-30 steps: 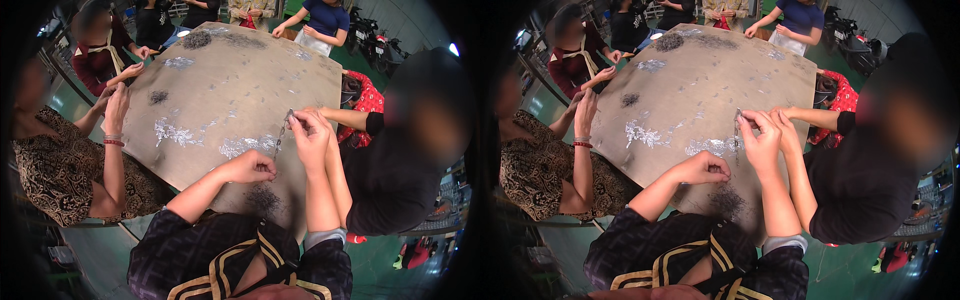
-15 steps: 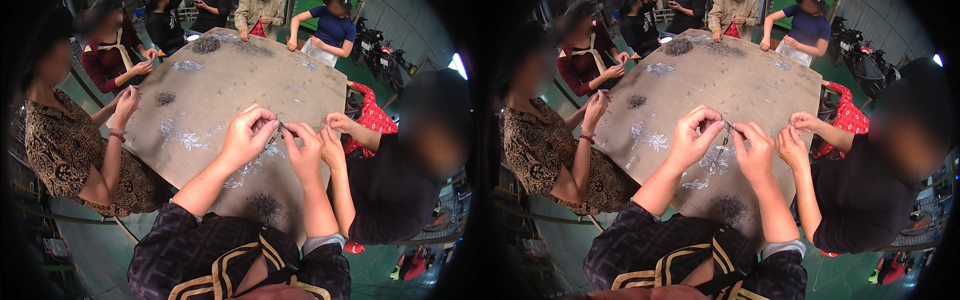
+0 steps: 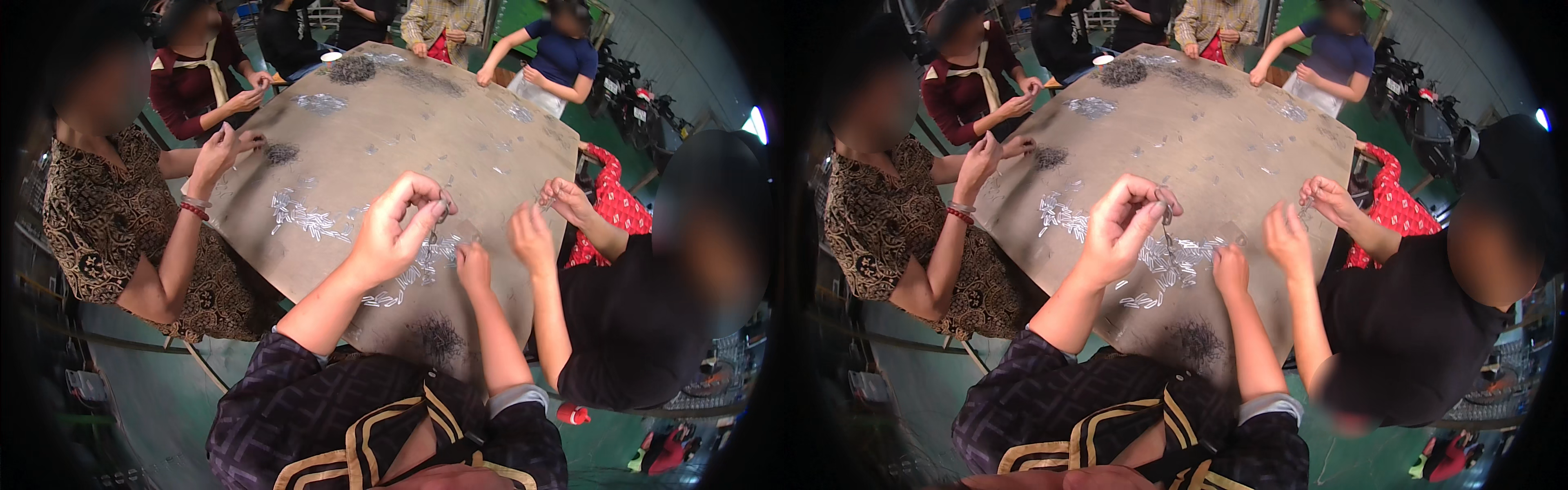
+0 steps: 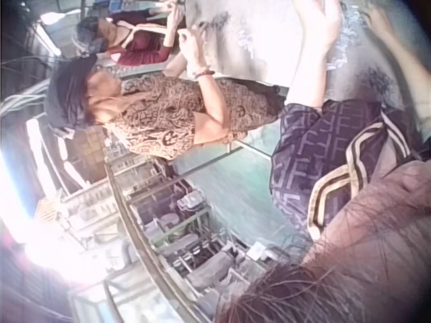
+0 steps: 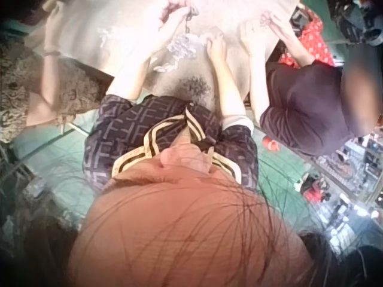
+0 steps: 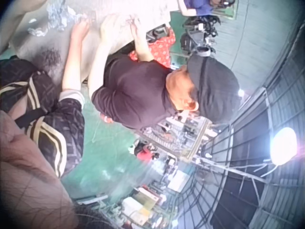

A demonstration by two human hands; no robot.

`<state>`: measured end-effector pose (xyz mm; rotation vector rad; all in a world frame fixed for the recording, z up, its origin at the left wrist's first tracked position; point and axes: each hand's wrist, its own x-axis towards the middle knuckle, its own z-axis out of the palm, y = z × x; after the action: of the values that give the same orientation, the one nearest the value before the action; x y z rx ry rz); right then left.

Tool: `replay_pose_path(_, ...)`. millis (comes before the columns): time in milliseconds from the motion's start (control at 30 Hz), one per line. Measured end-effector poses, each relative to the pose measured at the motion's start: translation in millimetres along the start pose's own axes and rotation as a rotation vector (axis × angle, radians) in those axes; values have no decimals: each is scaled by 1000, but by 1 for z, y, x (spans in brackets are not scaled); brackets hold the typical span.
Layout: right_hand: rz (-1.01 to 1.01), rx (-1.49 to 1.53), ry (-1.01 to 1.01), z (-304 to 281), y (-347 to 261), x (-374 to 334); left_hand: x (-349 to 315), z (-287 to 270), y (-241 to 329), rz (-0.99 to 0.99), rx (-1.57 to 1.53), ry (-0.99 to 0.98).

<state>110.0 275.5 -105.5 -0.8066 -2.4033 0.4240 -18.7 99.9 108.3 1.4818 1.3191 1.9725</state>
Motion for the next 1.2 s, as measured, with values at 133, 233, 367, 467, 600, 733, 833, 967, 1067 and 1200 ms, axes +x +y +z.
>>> replay_pose_path(133, -36, -166, -126, 48, 42, -40, 5, -9, 3, 52, 28, -10)
replay_pose_path(233, -29, -141, -113, 38, 38, -45, 8, -12, 9, 35, 75, -4)
replay_pose_path(367, 158, -146, -276, 23, 22, -33, 13, -16, 18, 33, 77, 9)
replay_pose_path(467, 118, -157, -229, 12, -5, -22, 12, -17, 23, 30, 70, 3)
replay_pose_path(600, 420, 791, -216, -49, -68, 21, 7, -17, 27, 17, 108, -18)
replay_pose_path(733, 371, 1166, -26, -123, -135, 46, 1, -16, 28, 23, 200, -43)
replay_pose_path(833, 237, 1163, 66, -158, -155, 50, -1, -9, 28, 33, 241, -65)
replay_pose_path(967, 115, 1120, 117, -180, -169, 45, -3, -1, 26, 30, 251, -99)
replay_pose_path(1067, 52, 1074, 137, -186, -174, 38, -5, 3, 26, 64, 258, -94)
replay_pose_path(1200, 11, 955, 234, -186, -173, 31, -7, 10, 26, 126, 364, -92)
